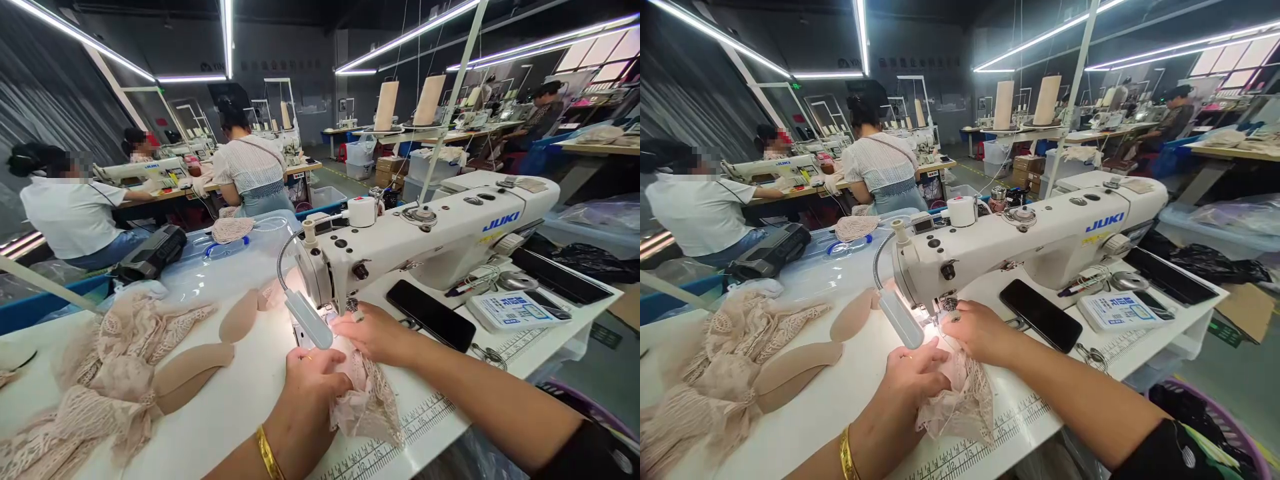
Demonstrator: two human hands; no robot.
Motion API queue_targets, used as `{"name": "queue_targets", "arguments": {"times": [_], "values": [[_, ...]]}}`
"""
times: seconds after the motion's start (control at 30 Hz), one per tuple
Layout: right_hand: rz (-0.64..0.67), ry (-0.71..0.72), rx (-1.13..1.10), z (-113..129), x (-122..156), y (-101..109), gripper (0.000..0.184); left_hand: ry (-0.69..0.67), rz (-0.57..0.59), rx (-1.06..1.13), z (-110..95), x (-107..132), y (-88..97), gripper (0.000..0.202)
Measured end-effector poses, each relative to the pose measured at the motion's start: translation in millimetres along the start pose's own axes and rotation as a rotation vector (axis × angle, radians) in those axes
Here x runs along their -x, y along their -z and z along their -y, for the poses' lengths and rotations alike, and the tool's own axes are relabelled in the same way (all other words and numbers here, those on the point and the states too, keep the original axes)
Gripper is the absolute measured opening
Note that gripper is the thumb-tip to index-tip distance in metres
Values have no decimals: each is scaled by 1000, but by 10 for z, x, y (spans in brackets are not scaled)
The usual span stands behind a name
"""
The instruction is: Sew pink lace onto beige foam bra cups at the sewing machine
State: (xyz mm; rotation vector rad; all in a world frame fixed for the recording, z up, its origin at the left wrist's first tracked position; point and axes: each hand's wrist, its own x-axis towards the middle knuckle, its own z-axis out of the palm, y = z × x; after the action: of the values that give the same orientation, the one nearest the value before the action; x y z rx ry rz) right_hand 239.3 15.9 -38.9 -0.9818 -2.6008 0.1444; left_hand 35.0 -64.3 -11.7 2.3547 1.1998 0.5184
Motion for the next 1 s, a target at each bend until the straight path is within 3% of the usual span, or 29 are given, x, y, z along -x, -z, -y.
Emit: {"name": "queue_targets", "arguments": {"times": [0.43,0.8,1.0], "values": [[-8,-29,7,14,-18,42,30,-35,62,11,117,-86,125,19],[-41,-7,-17,25,-1,56,22,-202,120,-124,373,-232,392,18],[44,169,-93,29,25,164,27,-273,144,-190,472,-244,417,13]]}}
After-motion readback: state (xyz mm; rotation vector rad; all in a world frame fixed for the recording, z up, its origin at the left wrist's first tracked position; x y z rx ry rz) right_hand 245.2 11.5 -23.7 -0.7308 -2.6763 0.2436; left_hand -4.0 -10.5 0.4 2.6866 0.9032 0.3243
